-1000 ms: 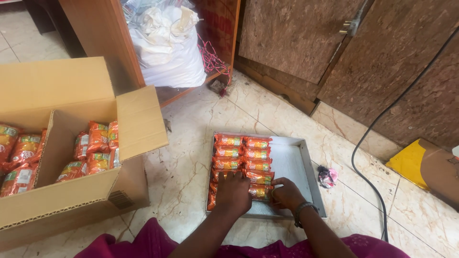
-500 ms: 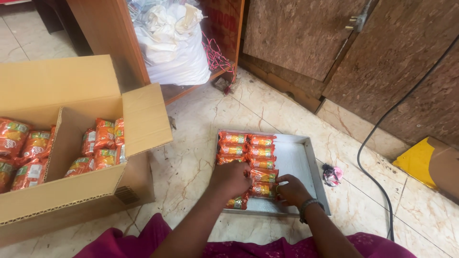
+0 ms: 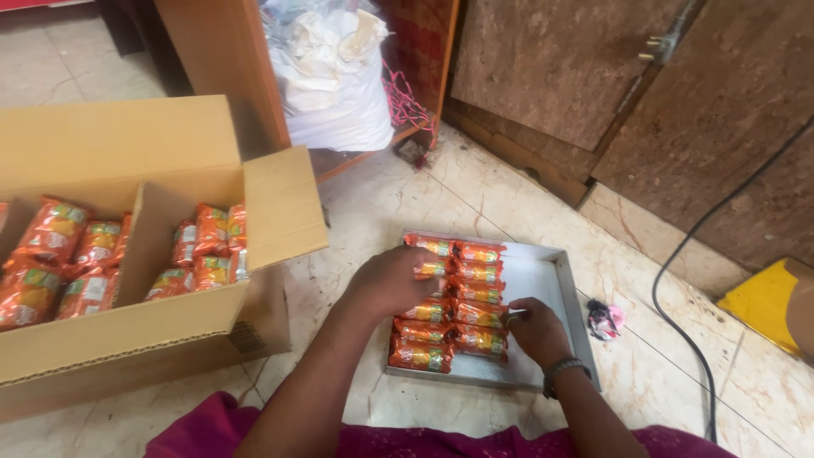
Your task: The person packs orange-colored biscuit wrappers into a tray and a cardboard box by hand.
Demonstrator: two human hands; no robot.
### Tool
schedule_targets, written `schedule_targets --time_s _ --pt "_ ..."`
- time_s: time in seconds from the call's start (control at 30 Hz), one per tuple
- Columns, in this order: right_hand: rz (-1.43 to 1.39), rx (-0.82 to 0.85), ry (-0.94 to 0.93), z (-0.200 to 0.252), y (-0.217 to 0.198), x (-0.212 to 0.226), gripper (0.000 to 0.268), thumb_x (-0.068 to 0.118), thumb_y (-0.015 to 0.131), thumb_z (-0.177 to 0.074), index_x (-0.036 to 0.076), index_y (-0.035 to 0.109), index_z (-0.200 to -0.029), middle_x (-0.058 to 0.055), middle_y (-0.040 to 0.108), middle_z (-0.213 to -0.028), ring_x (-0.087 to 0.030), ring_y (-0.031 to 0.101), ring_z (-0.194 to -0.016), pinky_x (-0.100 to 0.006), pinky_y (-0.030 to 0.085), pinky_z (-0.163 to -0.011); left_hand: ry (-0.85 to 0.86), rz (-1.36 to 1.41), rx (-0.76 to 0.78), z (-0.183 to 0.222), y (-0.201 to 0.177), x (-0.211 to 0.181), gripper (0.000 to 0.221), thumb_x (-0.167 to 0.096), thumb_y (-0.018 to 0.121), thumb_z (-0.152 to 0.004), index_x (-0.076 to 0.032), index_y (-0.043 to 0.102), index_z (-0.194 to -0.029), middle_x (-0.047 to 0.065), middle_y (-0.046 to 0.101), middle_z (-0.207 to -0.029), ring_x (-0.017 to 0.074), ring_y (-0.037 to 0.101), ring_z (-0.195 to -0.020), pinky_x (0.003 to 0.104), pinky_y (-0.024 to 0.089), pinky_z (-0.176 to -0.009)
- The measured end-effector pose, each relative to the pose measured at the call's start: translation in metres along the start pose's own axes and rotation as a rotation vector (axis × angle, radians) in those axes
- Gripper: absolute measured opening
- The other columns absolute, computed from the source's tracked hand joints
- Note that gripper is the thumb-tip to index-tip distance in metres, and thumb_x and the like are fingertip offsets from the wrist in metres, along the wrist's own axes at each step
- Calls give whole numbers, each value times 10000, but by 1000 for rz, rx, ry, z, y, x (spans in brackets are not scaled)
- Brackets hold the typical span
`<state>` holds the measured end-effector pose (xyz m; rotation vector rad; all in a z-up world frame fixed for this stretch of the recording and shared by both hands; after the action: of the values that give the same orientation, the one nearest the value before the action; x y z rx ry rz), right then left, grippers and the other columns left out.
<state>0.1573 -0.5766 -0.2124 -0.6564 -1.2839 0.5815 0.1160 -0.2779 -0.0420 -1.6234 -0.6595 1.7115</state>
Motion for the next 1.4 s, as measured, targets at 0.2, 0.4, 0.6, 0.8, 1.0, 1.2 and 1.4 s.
schedule_targets --time_s 0.2,0.4,0.6,0.8,1.0,1.2,1.4 --pt "-417 87 -71 31 -8 72 312 195 718 -915 37 725 -1183 -87 764 -1037 -159 697 -932 -325 553 -799 142 109 -108 6 -32 -15 555 -456 758 -835 -166 681 -1302 106 697 -1287 260 678 -1141 374 520 -974" --pt "-796 353 -56 76 3 154 288 135 639 -945 8 671 -1202 -87 738 -1077 -187 691 -939 -340 569 -847 220 331 -204 34 -86 -37 567 -417 754 -823 -140 672 -1310 75 727 -1255 191 739 -995 325 576 -871" --pt "-927 469 -199 121 3 251 290 94 588 -964 -9 650 -1228 -100 725 -1094 -204 664 -919 -359 542 -824 366 315 -337 75 -144 -60 532 -417 746 -862 -128 692 -1306 73 765 -1181 170 681 -933 323 572 -825" --pt "-991 577 -399 161 1 357 274 113 590 -973 -16 657 -1205 -127 725 -1101 -213 704 -940 -372 590 -871 474 517 -439 106 -208 -44 485 -328 749 -903 -102 692 -1328 47 702 -1160 125 640 -947 284 587 -792" --pt "-966 711 -502 179 41 430 259 99 606 -978 -21 655 -1203 -109 724 -1074 -204 704 -917 -361 598 -861 430 610 -697 136 -261 22 414 -259 747 -962 -61 719 -1326 46 697 -1065 84 613 -925 244 539 -834" --pt "-888 778 -761 182 123 460 285 -28 623 -926 -6 666 -1206 -66 711 -1056 -158 685 -944 -304 577 -875 182 644 -823 147 -281 81 421 -288 712 -925 -56 701 -1276 14 717 -1024 80 677 -879 247 558 -788" --pt "-515 614 -830 219 147 464 281 52 744 -883 25 671 -1152 -53 701 -1035 -134 662 -886 -267 560 -808 72 761 -878 153 -284 102 398 -297 708 -919 -60 719 -1239 19 729 -1003 87 690 -826 246 545 -760"
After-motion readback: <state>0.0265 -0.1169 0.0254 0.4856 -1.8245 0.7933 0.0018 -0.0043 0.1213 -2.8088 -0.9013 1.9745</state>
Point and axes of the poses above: each hand's wrist, its own z-axis away from the middle knuckle, its own y-axis out of the palm, x = y × z, the point moved 8 cm from there along -z, towards the middle knuckle
